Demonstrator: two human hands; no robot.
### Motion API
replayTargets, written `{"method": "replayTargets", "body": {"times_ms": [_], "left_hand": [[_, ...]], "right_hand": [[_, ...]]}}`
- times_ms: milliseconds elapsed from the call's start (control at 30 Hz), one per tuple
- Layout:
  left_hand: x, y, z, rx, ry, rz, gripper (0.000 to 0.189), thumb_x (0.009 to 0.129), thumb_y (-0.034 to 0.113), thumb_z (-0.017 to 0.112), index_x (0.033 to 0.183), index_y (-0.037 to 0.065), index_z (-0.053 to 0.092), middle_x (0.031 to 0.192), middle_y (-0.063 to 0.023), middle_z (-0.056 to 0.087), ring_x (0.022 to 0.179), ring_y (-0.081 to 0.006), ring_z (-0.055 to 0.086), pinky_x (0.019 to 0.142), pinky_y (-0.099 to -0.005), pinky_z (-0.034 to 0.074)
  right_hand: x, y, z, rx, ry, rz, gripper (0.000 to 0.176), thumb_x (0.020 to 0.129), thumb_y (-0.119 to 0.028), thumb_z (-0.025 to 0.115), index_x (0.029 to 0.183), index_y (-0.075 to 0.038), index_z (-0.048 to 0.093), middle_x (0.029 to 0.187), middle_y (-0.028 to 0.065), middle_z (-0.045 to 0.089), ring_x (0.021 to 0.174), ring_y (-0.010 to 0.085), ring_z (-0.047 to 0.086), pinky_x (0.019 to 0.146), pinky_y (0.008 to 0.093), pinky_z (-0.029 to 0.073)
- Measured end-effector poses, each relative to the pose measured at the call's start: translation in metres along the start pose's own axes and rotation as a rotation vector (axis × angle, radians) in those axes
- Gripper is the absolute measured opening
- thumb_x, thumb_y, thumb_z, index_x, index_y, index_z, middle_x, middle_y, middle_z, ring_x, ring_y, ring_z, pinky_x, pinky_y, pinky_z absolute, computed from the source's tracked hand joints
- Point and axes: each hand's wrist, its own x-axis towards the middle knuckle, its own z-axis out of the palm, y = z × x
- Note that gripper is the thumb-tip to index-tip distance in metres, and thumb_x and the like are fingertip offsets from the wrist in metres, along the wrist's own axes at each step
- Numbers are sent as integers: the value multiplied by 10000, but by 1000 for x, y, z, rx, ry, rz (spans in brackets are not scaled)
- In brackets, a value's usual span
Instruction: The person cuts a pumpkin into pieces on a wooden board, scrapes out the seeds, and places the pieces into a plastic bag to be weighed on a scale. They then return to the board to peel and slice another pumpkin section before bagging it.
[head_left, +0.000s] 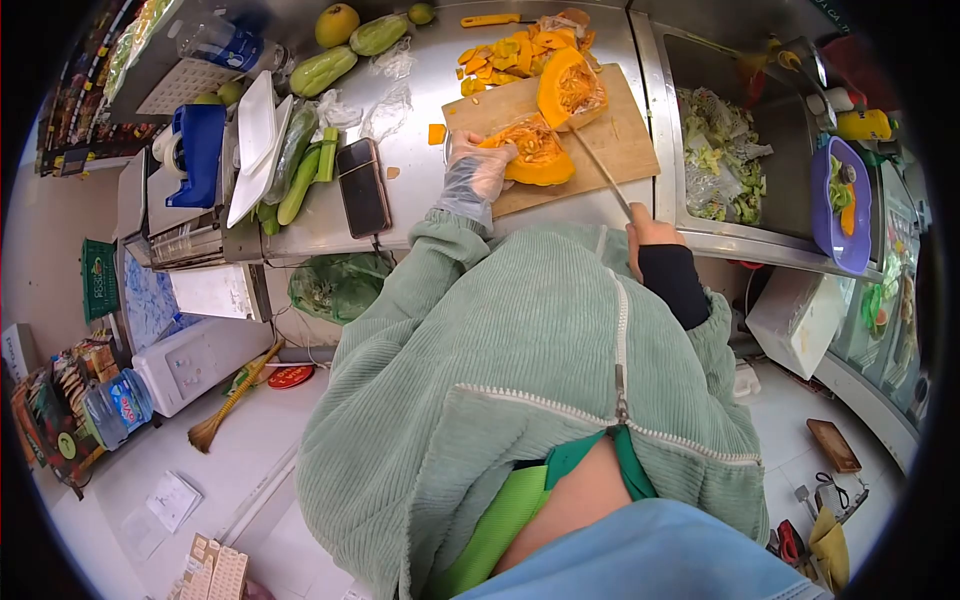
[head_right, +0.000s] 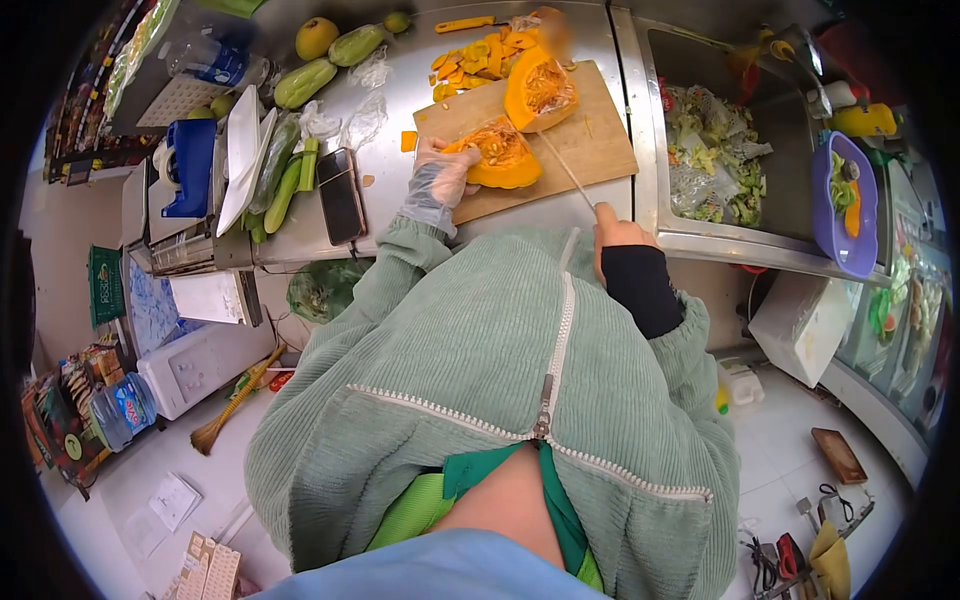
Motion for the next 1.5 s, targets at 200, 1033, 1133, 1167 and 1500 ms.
{"method": "replayTargets", "body": {"times_ms": [200, 1033, 1133, 1167, 1500], "left_hand": [[-1, 0, -1, 3, -5, -11, 501, 709, 133, 713, 1043, 36, 352, 972, -162, 542, 743, -218, 610, 508, -309, 558], [-7, -10, -12, 249, 87, 468, 405, 677, 83, 661, 1009, 45, 431, 885, -118, 559, 714, -173, 554, 625, -285, 469], [-1, -17, -21, 105, 26, 553, 399, 694, 10, 627, 1029, 55, 415, 909, -88, 540, 686, -141, 537, 577, -261, 465], [0, -14, -23, 0, -1, 485, 402, 700, -13, 611, 1040, 59, 410, 929, -85, 537, 716, -139, 543, 600, -246, 471], [-4, -16, -31, 191, 85, 858, 436, 693, -99, 581, 1064, 52, 410, 1015, -93, 505, 897, -160, 546, 800, -248, 463]], "right_hand": [[1, 1, -7, 57, 93, -44, 144, 853, -146, 501, 966, -74, 449, 661, 213, 574, 657, 426, 570, 584, 499, 449], [29, -1, 34, 49, 8, 79, 133, 861, -171, 466, 940, -64, 458, 689, 256, 572, 708, 450, 577, 622, 516, 457], [31, 2, 34, 80, 21, 57, 144, 856, -180, 488, 936, -63, 466, 682, 256, 571, 703, 456, 570, 623, 516, 454], [32, 5, 33, 99, 34, 31, 151, 853, -185, 499, 937, -64, 468, 680, 255, 571, 698, 458, 566, 624, 515, 453], [27, -4, 8, 386, 192, -139, 137, 853, -142, 511, 918, -38, 447, 653, 221, 558, 637, 413, 558, 560, 489, 425]]}}
